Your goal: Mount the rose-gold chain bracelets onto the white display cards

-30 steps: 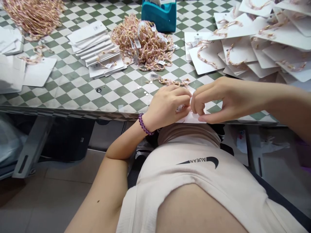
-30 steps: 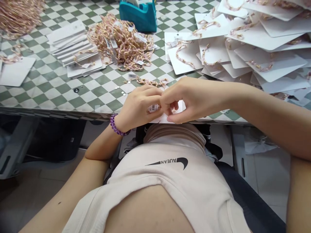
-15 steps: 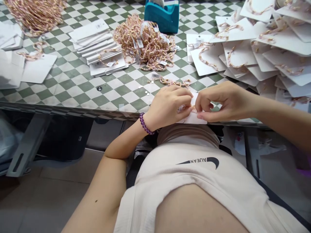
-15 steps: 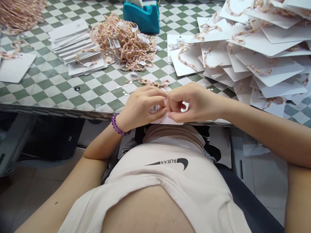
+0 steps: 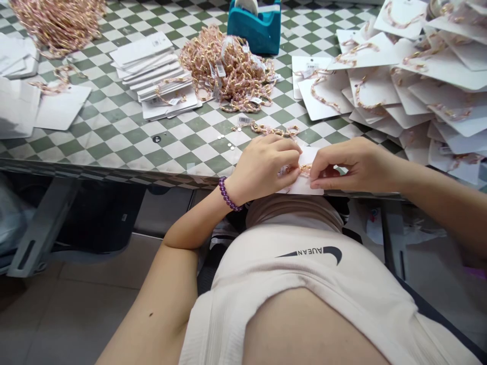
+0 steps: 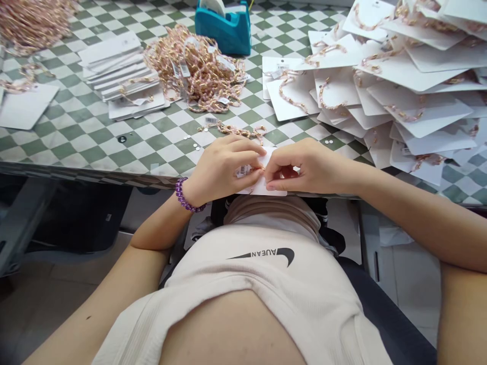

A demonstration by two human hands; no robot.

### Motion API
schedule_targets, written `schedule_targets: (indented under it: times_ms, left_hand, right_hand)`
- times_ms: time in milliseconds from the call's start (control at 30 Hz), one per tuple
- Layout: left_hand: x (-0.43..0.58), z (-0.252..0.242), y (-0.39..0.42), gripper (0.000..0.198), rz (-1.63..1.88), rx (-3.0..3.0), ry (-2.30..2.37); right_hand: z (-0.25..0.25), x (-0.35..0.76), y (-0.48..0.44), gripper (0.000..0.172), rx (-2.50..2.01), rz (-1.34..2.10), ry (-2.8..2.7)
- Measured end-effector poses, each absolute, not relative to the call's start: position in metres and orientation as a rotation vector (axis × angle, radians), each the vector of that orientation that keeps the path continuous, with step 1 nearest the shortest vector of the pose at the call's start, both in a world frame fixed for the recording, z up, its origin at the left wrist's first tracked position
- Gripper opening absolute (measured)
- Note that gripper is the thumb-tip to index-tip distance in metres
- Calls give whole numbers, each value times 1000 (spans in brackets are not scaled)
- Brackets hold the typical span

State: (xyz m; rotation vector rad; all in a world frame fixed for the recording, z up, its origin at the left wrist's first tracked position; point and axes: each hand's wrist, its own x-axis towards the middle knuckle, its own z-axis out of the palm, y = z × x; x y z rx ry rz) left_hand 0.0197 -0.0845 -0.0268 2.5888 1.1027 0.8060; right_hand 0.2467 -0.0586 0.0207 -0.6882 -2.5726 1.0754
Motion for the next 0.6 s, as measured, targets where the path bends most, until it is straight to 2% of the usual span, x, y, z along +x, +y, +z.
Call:
schedule_targets:
  times_ms: [333,433,500,600]
  left_hand:
    - [19,-27,-84,19,811,2596,1088]
    - [19,-27,-84,19,804,2595,1090]
    - [19,-28,-84,18,835,2601,1086]
    - [19,-30,-83,17,881,2616,1070]
  right_hand:
    - [17,253,-63,29,-835,1220,-2337]
    - [16,256,-63,27,-855,1272,-2315]
    - [16,257,-62,25,-844,1214,-2395]
    - [18,256,-58,26,-775,938,-2590]
